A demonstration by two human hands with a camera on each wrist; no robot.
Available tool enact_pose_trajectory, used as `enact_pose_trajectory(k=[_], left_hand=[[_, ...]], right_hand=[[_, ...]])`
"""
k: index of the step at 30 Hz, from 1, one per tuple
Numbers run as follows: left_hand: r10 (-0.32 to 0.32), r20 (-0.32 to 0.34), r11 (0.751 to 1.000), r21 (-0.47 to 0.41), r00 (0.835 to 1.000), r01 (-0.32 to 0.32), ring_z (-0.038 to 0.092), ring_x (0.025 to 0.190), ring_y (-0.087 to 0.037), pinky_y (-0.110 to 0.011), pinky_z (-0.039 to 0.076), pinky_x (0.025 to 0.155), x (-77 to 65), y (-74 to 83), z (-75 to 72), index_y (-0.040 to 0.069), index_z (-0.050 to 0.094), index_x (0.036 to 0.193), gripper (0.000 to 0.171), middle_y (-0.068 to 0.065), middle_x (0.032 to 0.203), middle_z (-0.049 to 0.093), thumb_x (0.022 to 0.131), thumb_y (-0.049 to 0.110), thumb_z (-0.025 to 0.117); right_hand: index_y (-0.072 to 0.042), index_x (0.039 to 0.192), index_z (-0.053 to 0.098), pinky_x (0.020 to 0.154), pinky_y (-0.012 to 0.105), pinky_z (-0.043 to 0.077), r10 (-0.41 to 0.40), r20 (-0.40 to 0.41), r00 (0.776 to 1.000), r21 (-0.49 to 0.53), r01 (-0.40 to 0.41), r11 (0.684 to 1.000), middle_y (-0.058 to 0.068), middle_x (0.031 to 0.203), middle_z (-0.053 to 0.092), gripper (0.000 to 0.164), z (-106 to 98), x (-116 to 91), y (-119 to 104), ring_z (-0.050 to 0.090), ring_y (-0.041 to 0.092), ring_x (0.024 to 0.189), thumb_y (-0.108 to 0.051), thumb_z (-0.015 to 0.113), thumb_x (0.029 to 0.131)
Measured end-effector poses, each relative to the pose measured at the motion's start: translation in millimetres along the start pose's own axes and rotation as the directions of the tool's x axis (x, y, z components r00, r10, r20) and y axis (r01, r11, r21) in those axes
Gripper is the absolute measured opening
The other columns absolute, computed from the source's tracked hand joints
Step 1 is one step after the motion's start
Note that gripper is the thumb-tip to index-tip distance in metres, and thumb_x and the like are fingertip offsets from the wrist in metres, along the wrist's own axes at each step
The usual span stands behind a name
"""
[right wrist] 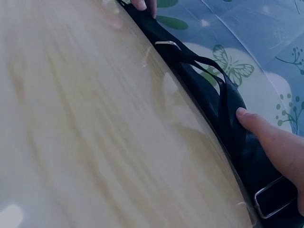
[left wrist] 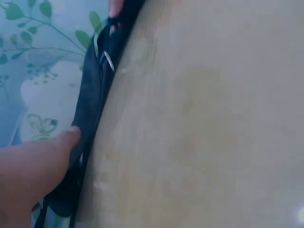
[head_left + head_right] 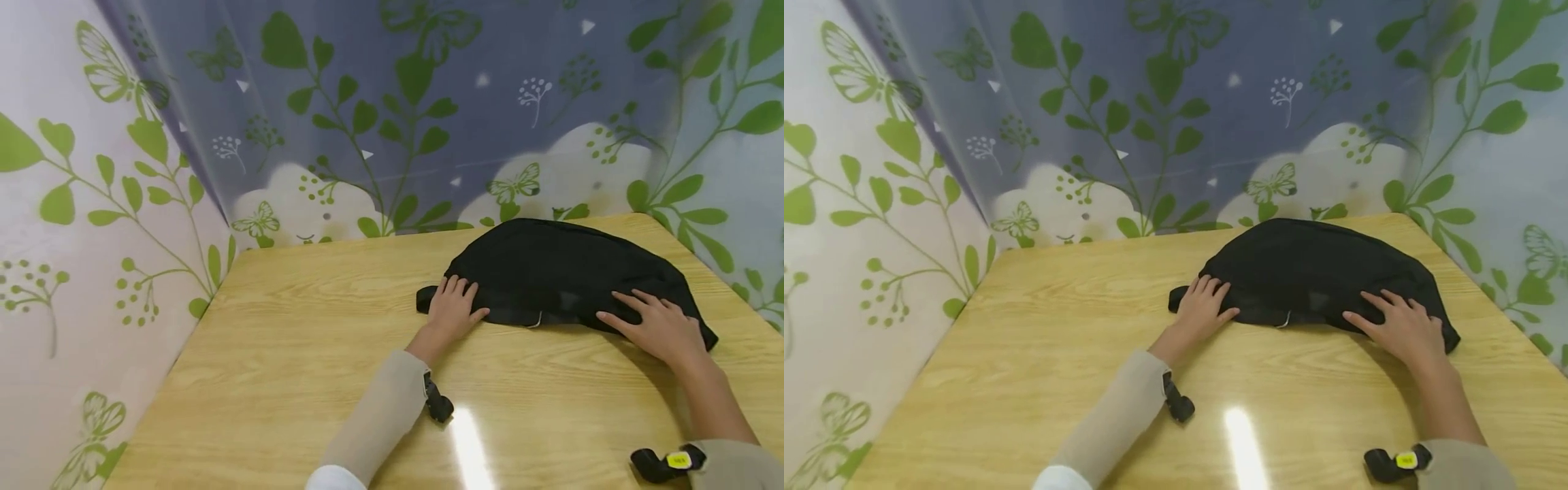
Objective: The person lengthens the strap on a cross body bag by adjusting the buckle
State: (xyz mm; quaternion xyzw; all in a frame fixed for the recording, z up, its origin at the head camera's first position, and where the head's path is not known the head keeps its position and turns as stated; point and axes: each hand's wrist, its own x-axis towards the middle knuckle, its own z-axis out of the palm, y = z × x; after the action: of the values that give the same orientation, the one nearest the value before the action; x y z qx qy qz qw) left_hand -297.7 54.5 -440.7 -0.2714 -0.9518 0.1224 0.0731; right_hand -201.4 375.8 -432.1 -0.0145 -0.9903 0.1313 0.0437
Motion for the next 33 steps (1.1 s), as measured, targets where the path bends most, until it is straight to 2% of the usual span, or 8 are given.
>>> enact_pose_trajectory(k=[7, 10, 13, 18, 20, 24, 28, 33], left_hand=[[-0.032, -0.032, 0.998, -0.057, 0.999, 0.030, 0.030, 0.127, -0.019, -0.037, 0.024, 0.103, -27.7, -3.8, -3.7, 0.023, 0.040, 0.140, 0.062, 0.000, 0.134, 0.042, 0.092, 0.060, 0.027], [-0.029, -0.048, 0.998, -0.061, 0.998, 0.026, 0.032, 0.125, -0.019, -0.037, 0.027, 0.101, -34.2, -4.3, -5.9, 0.023, 0.042, 0.139, 0.061, 0.000, 0.132, 0.044, 0.092, 0.059, 0.028], [-0.021, -0.077, 0.999, -0.051, 0.997, 0.017, 0.035, 0.122, -0.019, -0.037, 0.027, 0.101, -34.4, -3.4, -6.9, 0.022, 0.044, 0.137, 0.059, 0.000, 0.129, 0.045, 0.092, 0.059, 0.030], [0.024, -0.171, 0.998, -0.057, 0.985, -0.034, 0.030, 0.127, -0.021, -0.039, 0.019, 0.105, -25.7, -7.0, -3.4, 0.023, 0.041, 0.139, 0.063, -0.001, 0.137, 0.039, 0.090, 0.061, 0.033], [0.037, -0.169, 0.996, -0.072, 0.985, -0.050, 0.023, 0.133, -0.023, -0.041, 0.015, 0.106, -22.1, -12.1, 0.3, 0.023, 0.034, 0.143, 0.067, -0.002, 0.145, 0.031, 0.089, 0.063, 0.031], [0.028, -0.078, 0.992, -0.117, 0.997, -0.037, 0.011, 0.137, -0.022, -0.038, 0.010, 0.107, -21.4, -25.0, 13.3, 0.025, 0.025, 0.146, 0.070, 0.001, 0.150, 0.020, 0.089, 0.065, 0.025], [0.019, -0.083, 0.984, -0.177, 0.996, -0.033, 0.015, 0.136, -0.019, -0.035, 0.013, 0.107, -27.3, -33.0, 23.5, 0.023, 0.033, 0.144, 0.066, 0.003, 0.146, 0.029, 0.090, 0.062, 0.030], [-0.018, -0.147, 0.979, -0.205, 0.989, -0.013, 0.022, 0.133, -0.018, -0.035, 0.017, 0.106, -36.9, -35.0, 27.1, 0.021, 0.042, 0.138, 0.062, 0.004, 0.139, 0.038, 0.091, 0.061, 0.033]], right_hand=[[-0.003, 0.132, 0.046, 0.075, 0.072, 0.026, -0.041, -0.037, 0.998, -0.036, 0.040, 0.999, 0.030, 0.134, 0.035, 0.078, 1, 6, -4, 0.030, 0.059, 0.110, -0.064, 0.048, 0.083], [-0.001, 0.130, 0.049, 0.073, 0.068, 0.031, -0.045, -0.054, 0.998, -0.040, 0.043, 0.998, 0.030, 0.133, 0.037, 0.077, 0, 6, -4, 0.032, 0.058, 0.109, -0.063, 0.050, 0.083], [0.000, 0.127, 0.051, 0.071, 0.064, 0.034, -0.037, -0.085, 0.996, -0.026, 0.035, 0.999, 0.030, 0.131, 0.038, 0.075, -3, 3, -4, 0.034, 0.057, 0.107, -0.061, 0.050, 0.084], [0.000, 0.124, 0.052, 0.084, 0.067, 0.022, 0.007, -0.180, 0.984, -0.018, -0.010, 1.000, 0.030, 0.127, 0.041, 0.069, -6, -12, -6, 0.036, 0.056, 0.104, -0.057, 0.052, 0.085], [-0.001, 0.125, 0.051, 0.086, 0.067, 0.019, 0.036, -0.211, 0.977, -0.036, -0.044, 0.998, 0.032, 0.126, 0.040, 0.069, -4, -18, -6, 0.035, 0.056, 0.104, -0.057, 0.052, 0.085], [0.000, 0.127, 0.048, 0.081, 0.068, 0.022, 0.096, -0.211, 0.973, -0.036, -0.106, 0.994, 0.036, 0.124, 0.037, 0.073, 3, -26, -9, 0.031, 0.058, 0.105, -0.060, 0.050, 0.085], [0.003, 0.127, 0.047, 0.084, 0.066, 0.022, 0.078, -0.195, 0.978, 0.031, -0.073, 0.997, 0.039, 0.121, 0.035, 0.072, 9, -28, -13, 0.028, 0.056, 0.108, -0.057, 0.048, 0.088], [0.006, 0.121, 0.052, 0.092, 0.060, 0.018, 0.017, -0.267, 0.964, 0.077, 0.004, 0.997, 0.038, 0.118, 0.040, 0.064, 16, -22, -14, 0.032, 0.051, 0.109, -0.050, 0.053, 0.088]])
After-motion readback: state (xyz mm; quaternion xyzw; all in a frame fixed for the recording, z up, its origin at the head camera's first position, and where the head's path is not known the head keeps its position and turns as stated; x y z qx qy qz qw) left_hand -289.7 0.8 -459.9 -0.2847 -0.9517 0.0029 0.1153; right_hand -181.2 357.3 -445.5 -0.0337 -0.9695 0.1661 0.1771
